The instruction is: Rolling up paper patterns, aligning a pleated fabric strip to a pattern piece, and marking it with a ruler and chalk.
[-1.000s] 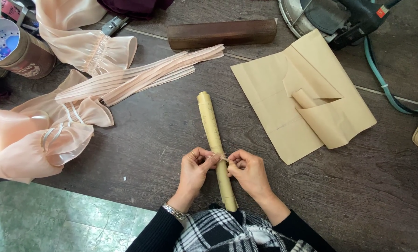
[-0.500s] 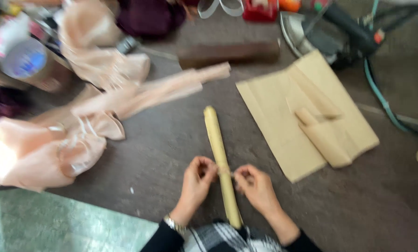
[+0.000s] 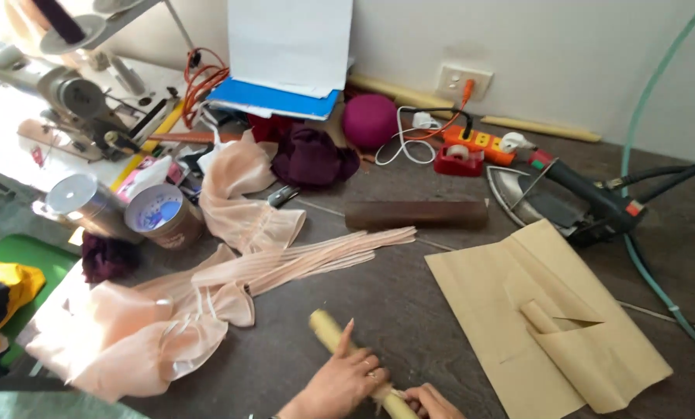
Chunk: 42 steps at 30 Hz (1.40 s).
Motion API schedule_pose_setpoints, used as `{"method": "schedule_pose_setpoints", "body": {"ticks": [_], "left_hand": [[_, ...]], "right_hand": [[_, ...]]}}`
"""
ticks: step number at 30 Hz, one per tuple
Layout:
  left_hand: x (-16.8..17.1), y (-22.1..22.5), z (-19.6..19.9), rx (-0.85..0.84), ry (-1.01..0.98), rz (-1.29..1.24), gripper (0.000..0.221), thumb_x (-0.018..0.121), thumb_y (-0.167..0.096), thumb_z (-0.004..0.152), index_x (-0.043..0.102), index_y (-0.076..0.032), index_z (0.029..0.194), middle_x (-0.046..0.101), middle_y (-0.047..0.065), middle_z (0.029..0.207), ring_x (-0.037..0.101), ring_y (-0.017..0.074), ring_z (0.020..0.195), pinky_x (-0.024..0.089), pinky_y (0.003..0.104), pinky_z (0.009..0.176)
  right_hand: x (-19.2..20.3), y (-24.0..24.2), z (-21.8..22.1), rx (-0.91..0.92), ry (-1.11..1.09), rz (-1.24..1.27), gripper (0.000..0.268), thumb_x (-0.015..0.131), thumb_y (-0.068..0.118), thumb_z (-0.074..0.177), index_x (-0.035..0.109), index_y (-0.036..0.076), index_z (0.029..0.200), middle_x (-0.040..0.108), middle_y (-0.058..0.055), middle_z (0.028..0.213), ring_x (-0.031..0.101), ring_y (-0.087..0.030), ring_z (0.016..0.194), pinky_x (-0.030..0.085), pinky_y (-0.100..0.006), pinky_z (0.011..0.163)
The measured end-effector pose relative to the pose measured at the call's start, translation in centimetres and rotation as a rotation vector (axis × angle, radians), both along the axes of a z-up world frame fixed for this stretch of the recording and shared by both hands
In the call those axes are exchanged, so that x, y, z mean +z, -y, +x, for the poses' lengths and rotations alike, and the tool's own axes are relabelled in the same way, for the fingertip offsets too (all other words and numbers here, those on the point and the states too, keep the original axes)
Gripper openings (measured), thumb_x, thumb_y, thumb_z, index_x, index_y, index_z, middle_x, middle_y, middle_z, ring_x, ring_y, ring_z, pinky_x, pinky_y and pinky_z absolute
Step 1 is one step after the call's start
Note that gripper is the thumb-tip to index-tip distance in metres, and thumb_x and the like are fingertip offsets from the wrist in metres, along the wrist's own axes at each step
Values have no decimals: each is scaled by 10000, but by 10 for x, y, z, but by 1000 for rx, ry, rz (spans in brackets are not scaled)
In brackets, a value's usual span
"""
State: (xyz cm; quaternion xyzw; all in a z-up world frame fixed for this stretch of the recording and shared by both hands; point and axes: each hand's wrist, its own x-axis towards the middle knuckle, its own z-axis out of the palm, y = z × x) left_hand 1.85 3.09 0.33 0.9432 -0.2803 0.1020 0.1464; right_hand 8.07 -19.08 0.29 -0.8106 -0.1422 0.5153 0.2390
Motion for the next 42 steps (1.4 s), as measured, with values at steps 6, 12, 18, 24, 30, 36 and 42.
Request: {"method": "schedule_pose_setpoints", "body": {"ticks": [6, 12, 18, 24, 30, 36, 42], "left_hand": [[-34, -66, 21, 513, -115, 117, 72, 571, -128, 771, 587, -172, 826, 593, 27, 719, 591, 245, 603, 453, 420, 480], [-1, -187, 71, 1097, -478, 6, 402, 374, -257, 967, 393, -135, 1349, 648, 173, 1029, 682, 431, 775, 501, 555, 617], [8, -270, 126, 846, 142, 273, 212, 497, -184, 1148, 603, -8, 1097, 663, 191, 884, 628, 367, 763, 470, 444, 703], [-16, -190, 160, 808, 8, -315, 400, 601, -99, 885, 632, 38, 1260, 629, 248, 1217, 583, 407, 1060, 427, 494, 910], [-36, 43, 99, 430, -1226, -1118, 465, 667, -197, 830, 571, -200, 1285, 715, 115, 872, 740, 229, 749, 628, 349, 643], [-7, 148, 97, 493, -1332, -1377, 483, 595, -135, 890, 556, -207, 1366, 546, 61, 930, 661, 161, 896, 579, 294, 763], [-41, 154, 92, 724, -790, -1285, 216, 723, -100, 771, 787, -67, 974, 795, 62, 927, 701, 106, 807, 553, 227, 776]], "right_hand": [[23, 54, 22, -674, 984, 480, 282, 733, 158, 740, 732, 153, 1022, 722, 9, 1106, 656, -146, 1065, 457, -267, 964], [32, 119, 50, -808, 852, 297, 200, 605, 160, 883, 735, 46, 984, 691, -54, 1053, 652, -153, 988, 510, -289, 878], [36, 150, 42, -974, 697, 107, 260, 591, 238, 892, 732, 90, 1053, 662, -20, 1109, 639, -148, 1060, 519, -313, 937], [12, 184, 48, -461, 1064, -225, 666, 669, 153, 795, 403, 189, 1404, 282, -70, 1504, 207, -346, 1424, 215, -600, 1099], [-18, 197, 74, -299, 1221, -319, 745, 589, 4, 738, 384, 171, 1434, 399, -60, 1434, 294, -292, 1376, 167, -630, 1122], [-4, 200, 84, -629, 1066, -2, 239, 557, 194, 920, 671, 104, 1110, 682, -48, 1037, 620, -250, 929, 494, -392, 763], [63, 193, 60, -1411, 532, 584, 234, 624, 128, 878, 666, -30, 1047, 691, -158, 1006, 663, -258, 912, 609, -422, 784]]}}
